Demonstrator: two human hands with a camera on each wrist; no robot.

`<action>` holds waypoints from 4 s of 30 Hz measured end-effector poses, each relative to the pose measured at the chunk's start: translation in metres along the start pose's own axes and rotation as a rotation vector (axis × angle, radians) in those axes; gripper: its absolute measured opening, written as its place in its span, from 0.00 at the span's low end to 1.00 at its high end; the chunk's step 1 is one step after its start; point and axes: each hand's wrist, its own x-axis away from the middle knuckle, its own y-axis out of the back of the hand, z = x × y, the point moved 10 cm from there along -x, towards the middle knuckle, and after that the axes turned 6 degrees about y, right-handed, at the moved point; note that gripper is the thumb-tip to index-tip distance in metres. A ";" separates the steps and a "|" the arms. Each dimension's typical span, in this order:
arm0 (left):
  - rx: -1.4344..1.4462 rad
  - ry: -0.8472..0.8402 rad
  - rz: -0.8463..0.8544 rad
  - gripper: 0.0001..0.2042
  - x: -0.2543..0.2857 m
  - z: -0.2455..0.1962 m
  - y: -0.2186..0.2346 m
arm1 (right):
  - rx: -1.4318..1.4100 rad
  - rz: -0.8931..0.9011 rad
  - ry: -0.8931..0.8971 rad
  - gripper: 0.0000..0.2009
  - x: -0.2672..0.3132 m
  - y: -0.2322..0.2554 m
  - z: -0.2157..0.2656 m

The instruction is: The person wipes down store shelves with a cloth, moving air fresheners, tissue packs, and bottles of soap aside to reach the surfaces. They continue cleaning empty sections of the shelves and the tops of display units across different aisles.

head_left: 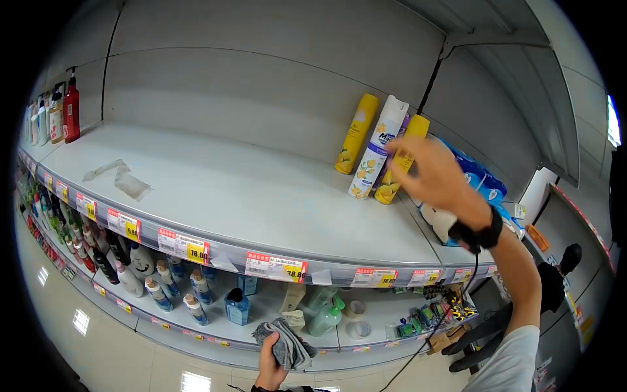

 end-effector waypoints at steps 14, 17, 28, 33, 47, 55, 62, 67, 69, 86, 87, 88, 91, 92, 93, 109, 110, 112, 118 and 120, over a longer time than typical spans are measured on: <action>0.166 0.045 -0.068 0.13 0.020 -0.014 0.025 | 0.445 0.276 -0.372 0.24 -0.190 -0.100 -0.097; 0.139 0.020 -0.041 0.22 -0.002 -0.016 0.042 | 0.610 0.390 -0.462 0.24 -0.181 -0.125 -0.115; 0.080 -0.041 0.006 0.21 -0.001 -0.034 0.015 | 0.618 0.040 -0.331 0.23 -0.189 -0.126 -0.122; 0.070 -0.004 0.041 0.21 -0.003 -0.029 0.010 | 0.328 -0.122 -0.258 0.28 -0.191 -0.105 -0.084; -0.024 0.043 -0.029 0.27 0.014 -0.002 -0.005 | -0.330 -0.368 -0.065 0.28 -0.155 -0.048 -0.048; -0.073 0.137 0.154 0.35 0.020 0.047 -0.044 | -0.536 -0.702 -0.069 0.21 -0.012 0.097 -0.067; -0.210 0.137 0.259 0.46 0.043 0.118 -0.100 | -0.893 -1.196 -0.066 0.08 0.212 0.162 -0.040; -0.193 0.131 0.198 0.52 0.068 0.176 -0.128 | -0.636 -0.432 -0.090 0.36 0.330 0.121 -0.001; -0.137 0.191 0.298 0.54 0.077 0.206 -0.149 | -0.598 -0.929 -0.020 0.28 0.378 0.106 0.015; -0.117 -0.098 0.016 0.27 0.058 0.256 -0.161 | -1.147 -1.103 -0.467 0.26 0.561 -0.054 0.093; -0.175 -0.158 -0.020 0.26 0.062 0.253 -0.162 | -1.187 -1.150 -0.558 0.25 0.566 -0.061 0.088; -0.236 -0.216 -0.051 0.25 0.064 0.250 -0.163 | -1.222 -1.200 -0.650 0.25 0.572 -0.069 0.082; -0.333 -0.269 -0.012 0.25 0.067 0.253 -0.178 | -1.398 -1.309 -0.783 0.20 0.587 -0.088 0.067; -0.384 -0.316 0.012 0.27 0.068 0.252 -0.186 | -1.381 -1.331 -0.791 0.20 0.590 -0.090 0.065; -0.426 -0.362 0.029 0.28 0.071 0.254 -0.192 | -1.475 -1.335 -0.938 0.19 0.598 -0.106 0.064; -0.561 -0.385 -0.023 0.26 0.006 0.276 -0.190 | -1.323 -0.523 -1.079 0.26 0.641 -0.152 0.032; -0.546 -0.397 -0.015 0.26 -0.002 0.282 -0.193 | -0.952 -0.442 -0.875 0.28 0.628 -0.131 0.020; -0.471 -0.319 -0.142 0.24 -0.019 0.299 -0.177 | -0.689 -0.326 -0.759 0.27 0.624 -0.132 0.007; -0.368 -0.221 -0.157 0.28 -0.052 0.326 -0.164 | -0.779 -0.061 -0.624 0.31 0.616 -0.158 -0.021; -0.292 -0.167 -0.081 0.29 -0.062 0.334 -0.163 | -1.004 -0.062 -0.704 0.31 0.613 -0.172 -0.032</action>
